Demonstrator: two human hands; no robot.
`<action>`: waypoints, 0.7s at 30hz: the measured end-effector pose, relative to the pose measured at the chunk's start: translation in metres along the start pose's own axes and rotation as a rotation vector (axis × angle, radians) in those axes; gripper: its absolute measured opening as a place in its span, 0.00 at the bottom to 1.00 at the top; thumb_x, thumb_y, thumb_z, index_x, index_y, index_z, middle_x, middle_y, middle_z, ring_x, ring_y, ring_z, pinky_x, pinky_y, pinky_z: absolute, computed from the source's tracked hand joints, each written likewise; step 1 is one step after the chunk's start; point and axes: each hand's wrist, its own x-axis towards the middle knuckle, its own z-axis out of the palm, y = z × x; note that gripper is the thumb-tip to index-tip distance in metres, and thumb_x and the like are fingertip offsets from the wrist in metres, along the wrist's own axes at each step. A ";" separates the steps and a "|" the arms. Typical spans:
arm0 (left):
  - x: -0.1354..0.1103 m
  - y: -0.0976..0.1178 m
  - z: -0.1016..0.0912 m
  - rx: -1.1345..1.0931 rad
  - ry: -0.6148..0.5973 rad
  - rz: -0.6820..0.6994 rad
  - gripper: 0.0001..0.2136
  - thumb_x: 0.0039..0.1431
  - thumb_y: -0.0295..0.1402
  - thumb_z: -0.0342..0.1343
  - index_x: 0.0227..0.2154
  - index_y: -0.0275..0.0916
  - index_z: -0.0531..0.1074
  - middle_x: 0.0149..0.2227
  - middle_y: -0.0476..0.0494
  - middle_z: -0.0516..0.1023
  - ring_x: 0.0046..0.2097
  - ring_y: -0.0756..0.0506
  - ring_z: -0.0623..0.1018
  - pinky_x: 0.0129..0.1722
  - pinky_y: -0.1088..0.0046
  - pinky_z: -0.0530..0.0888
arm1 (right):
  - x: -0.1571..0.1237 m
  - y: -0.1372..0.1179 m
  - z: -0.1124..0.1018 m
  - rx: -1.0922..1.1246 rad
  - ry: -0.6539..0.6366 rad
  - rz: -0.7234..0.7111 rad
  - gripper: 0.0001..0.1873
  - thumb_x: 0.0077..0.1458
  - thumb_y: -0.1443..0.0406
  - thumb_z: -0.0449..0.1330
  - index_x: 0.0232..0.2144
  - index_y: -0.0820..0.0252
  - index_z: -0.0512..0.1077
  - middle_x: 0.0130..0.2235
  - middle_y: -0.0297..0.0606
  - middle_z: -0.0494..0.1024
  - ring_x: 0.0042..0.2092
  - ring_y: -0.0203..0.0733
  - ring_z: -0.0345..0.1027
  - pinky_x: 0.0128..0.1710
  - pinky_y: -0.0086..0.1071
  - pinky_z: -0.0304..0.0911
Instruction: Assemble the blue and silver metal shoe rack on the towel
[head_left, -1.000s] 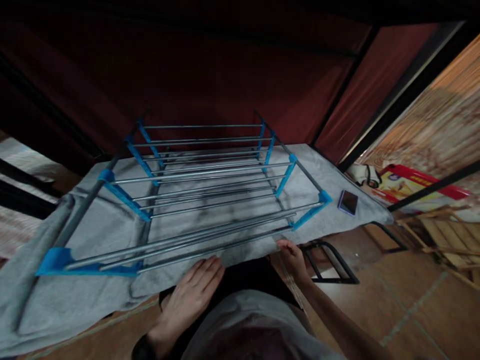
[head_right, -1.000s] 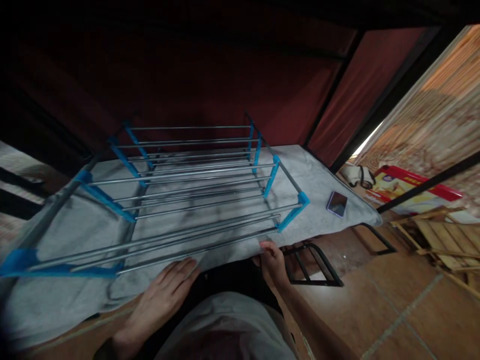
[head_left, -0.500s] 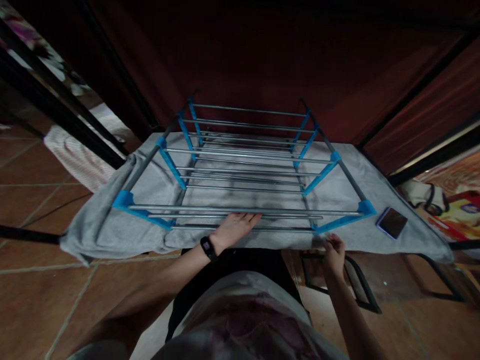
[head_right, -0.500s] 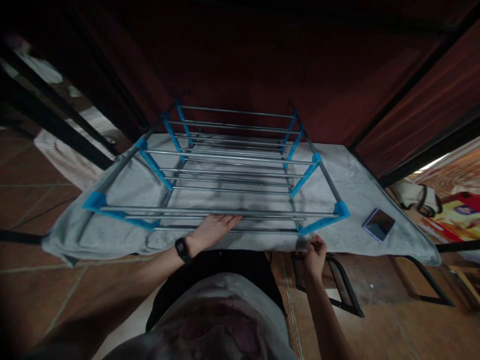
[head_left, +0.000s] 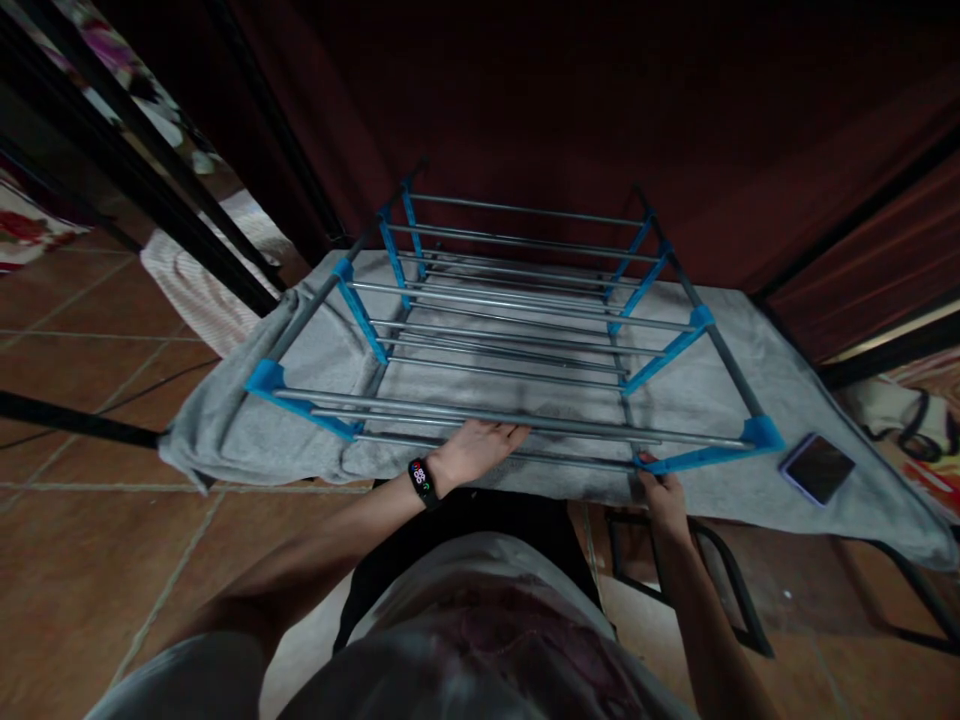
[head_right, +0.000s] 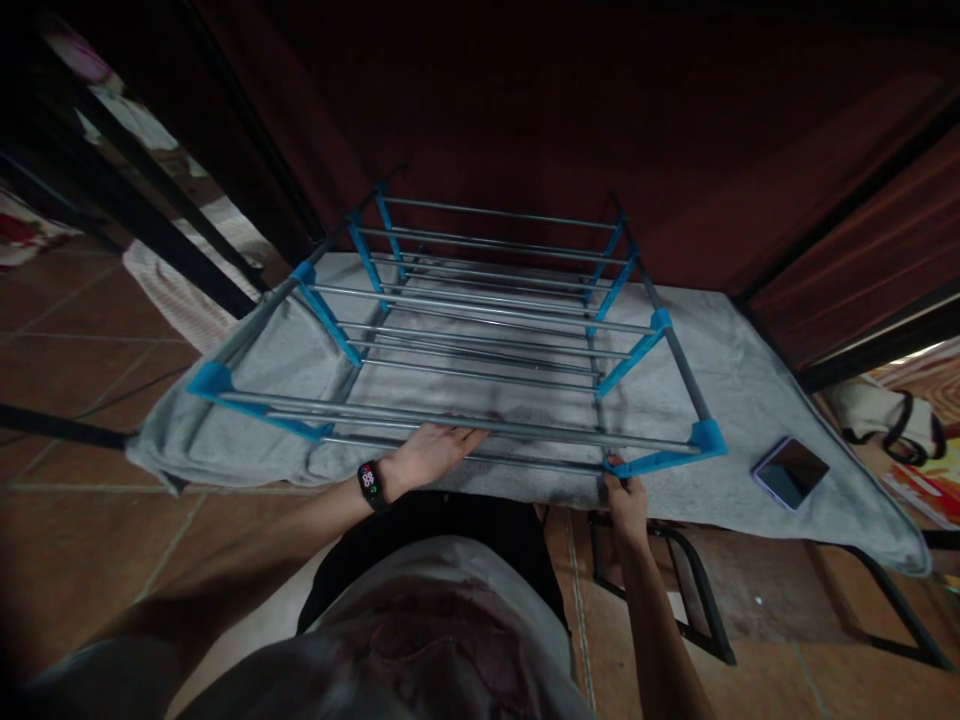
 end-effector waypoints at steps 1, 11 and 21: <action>0.000 0.000 0.000 0.009 -0.007 -0.001 0.23 0.67 0.20 0.47 0.63 0.40 0.67 0.52 0.36 0.81 0.50 0.40 0.82 0.45 0.66 0.77 | 0.000 0.000 0.000 -0.004 0.003 -0.001 0.23 0.40 0.50 0.63 0.36 0.58 0.79 0.40 0.42 0.82 0.48 0.52 0.73 0.54 0.48 0.64; -0.018 0.004 0.038 0.015 0.149 0.401 0.26 0.66 0.19 0.48 0.64 0.42 0.68 0.63 0.38 0.74 0.66 0.43 0.71 0.66 0.63 0.67 | -0.006 -0.011 0.012 -0.003 0.028 -0.025 0.26 0.42 0.50 0.59 0.38 0.61 0.78 0.43 0.46 0.80 0.48 0.51 0.70 0.57 0.48 0.61; -0.007 -0.017 0.072 -0.158 -0.029 0.013 0.16 0.71 0.34 0.47 0.52 0.38 0.77 0.50 0.35 0.82 0.52 0.37 0.80 0.53 0.58 0.75 | -0.008 -0.010 0.010 0.030 -0.016 -0.052 0.25 0.44 0.53 0.58 0.42 0.60 0.79 0.44 0.43 0.81 0.47 0.49 0.69 0.56 0.45 0.61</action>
